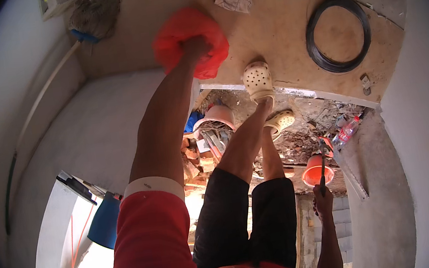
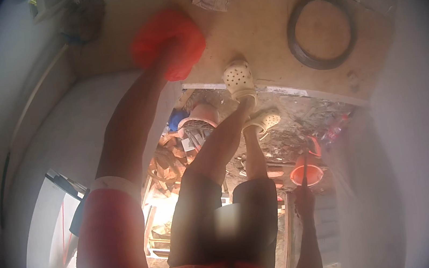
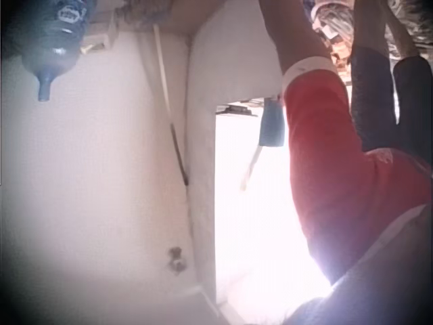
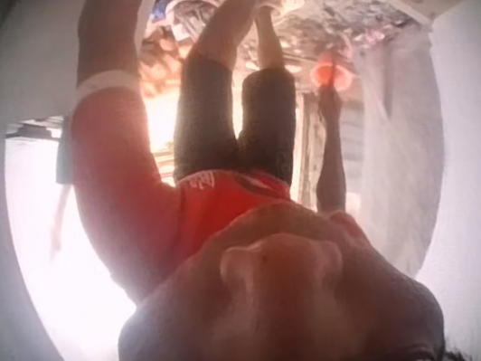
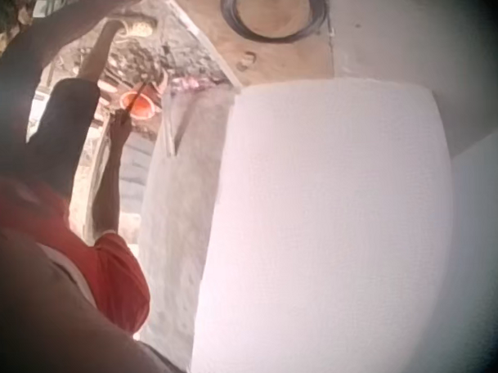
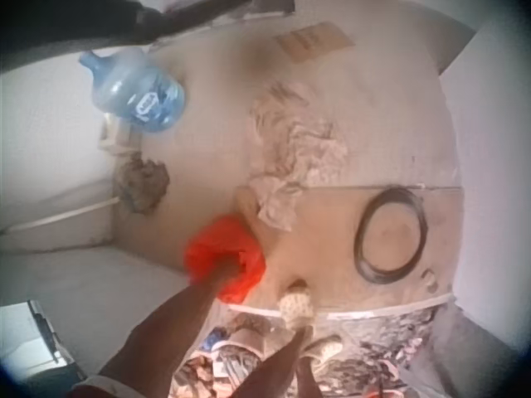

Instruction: The person prepares a small tile by wetting it in a bucket, then places it into a gap in a tiled wall and taps it with a hammer to fit. The person also moves a long white tile aside to access the work area.

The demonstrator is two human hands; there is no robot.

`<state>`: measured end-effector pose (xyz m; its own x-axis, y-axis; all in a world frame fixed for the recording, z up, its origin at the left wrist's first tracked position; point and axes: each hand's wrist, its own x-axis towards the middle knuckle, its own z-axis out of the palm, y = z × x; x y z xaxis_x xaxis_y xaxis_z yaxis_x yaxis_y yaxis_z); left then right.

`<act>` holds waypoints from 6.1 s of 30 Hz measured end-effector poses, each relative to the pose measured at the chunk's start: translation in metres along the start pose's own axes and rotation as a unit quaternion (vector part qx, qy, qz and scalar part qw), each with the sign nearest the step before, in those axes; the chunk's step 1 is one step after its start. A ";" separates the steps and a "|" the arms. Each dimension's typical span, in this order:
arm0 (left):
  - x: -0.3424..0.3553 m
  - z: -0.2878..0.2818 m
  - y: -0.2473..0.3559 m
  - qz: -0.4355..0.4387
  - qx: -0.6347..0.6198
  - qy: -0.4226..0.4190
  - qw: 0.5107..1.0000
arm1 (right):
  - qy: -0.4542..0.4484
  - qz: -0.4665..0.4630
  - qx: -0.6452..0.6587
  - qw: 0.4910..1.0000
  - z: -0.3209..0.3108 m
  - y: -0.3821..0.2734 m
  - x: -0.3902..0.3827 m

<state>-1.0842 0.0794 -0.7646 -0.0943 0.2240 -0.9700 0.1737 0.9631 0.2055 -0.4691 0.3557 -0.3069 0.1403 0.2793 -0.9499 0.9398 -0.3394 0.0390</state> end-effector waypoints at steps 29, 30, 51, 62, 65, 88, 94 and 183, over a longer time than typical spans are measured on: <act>-0.118 0.020 0.024 0.160 0.139 0.490 0.846 | 0.011 0.110 0.166 0.980 0.045 0.048 -0.019; -0.120 0.019 0.021 0.157 -0.065 0.462 0.870 | 0.017 0.075 0.156 0.985 0.047 0.057 -0.019; -0.066 0.011 0.030 0.043 -0.013 0.333 0.942 | 0.019 0.178 0.121 0.976 0.040 0.091 0.002; -0.116 0.019 0.032 0.150 -0.198 0.345 0.905 | 0.002 0.129 0.157 0.979 0.051 0.056 0.008; -0.141 0.008 0.048 0.152 -0.031 0.439 0.885 | -0.026 0.150 0.170 0.974 0.050 0.070 0.003; -0.633 0.272 0.428 0.358 -0.271 -0.110 0.887 | 0.179 -0.044 0.312 0.932 0.107 0.321 -0.135; -0.638 0.381 0.459 0.316 -0.060 -0.330 0.888 | 0.203 0.070 0.468 0.857 0.152 0.322 -0.190; -0.455 1.935 0.690 0.403 0.634 -0.573 0.328 | 0.493 0.442 0.687 -0.300 -0.304 1.151 0.285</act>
<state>0.9758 0.3534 -0.4326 0.7870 -0.5731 -0.2284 0.0261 -0.3389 0.9405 0.7473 0.3177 -0.4389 0.1233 -0.9160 -0.3817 -0.1882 0.3561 -0.9153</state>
